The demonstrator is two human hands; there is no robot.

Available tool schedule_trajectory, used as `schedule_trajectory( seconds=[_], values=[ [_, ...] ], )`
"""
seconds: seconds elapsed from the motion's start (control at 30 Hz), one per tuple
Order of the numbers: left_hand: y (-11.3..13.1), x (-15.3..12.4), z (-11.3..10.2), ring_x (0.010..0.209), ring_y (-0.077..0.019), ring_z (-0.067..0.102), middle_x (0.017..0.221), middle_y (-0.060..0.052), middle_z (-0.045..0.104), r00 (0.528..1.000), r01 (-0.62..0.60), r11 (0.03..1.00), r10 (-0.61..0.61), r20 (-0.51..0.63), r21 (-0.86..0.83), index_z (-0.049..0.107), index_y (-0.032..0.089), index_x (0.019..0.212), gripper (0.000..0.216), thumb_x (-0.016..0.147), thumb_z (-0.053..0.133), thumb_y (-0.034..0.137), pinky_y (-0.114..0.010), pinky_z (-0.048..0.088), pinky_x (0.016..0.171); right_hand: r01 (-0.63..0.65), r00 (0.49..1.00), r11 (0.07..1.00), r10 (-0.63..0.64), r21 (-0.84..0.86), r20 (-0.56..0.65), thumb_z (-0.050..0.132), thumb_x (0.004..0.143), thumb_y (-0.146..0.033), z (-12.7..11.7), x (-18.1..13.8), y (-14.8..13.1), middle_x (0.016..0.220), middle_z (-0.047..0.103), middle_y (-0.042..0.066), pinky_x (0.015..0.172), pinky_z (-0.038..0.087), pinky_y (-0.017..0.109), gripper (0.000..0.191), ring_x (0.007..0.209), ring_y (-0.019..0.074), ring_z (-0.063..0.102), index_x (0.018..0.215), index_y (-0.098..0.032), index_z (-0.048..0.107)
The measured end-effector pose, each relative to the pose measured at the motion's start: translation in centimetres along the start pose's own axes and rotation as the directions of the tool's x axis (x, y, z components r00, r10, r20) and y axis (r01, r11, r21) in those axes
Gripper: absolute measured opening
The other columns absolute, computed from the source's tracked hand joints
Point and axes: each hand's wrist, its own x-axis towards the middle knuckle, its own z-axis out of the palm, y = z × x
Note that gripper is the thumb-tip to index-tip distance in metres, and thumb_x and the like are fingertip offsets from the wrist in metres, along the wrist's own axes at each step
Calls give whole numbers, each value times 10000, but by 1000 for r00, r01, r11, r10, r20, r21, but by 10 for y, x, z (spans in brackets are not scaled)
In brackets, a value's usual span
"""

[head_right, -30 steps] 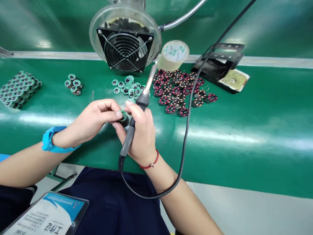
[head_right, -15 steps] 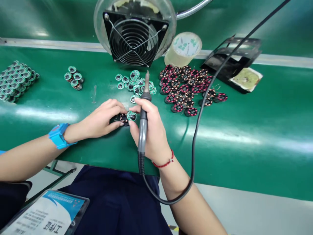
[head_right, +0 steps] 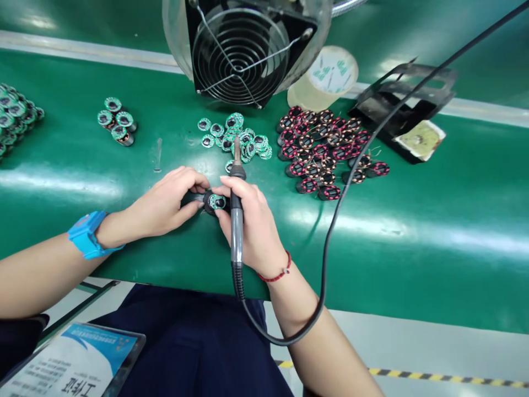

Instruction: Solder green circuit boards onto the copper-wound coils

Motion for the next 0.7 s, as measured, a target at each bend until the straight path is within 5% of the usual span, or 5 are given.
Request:
schedule_trajectory(
  seconds=[0.4, 0.7],
  values=[
    [-1, 9, -3, 798, -114, 553, 836, -3, 603, 995, -79, 960, 60, -78, -269, 629, 155, 831, 105, 890, 587, 78, -237, 418, 723, -12, 999, 999, 10, 52, 51, 638, 882, -186, 0, 2, 0, 1247, 650, 51, 988, 566, 433, 644, 1152, 207, 647, 1444, -314, 350],
    [1, 13, 2, 752, -108, 533, 797, 9, 593, 997, -19, 943, -7, -78, -332, 620, 157, 805, 93, 864, 607, 87, -233, 401, 678, 67, 989, 996, -74, -59, -132, 646, 875, -183, 8, 10, -12, 1058, 697, 5, 845, 597, 410, 572, 936, 193, 674, 1378, -351, 430]
  ],
)
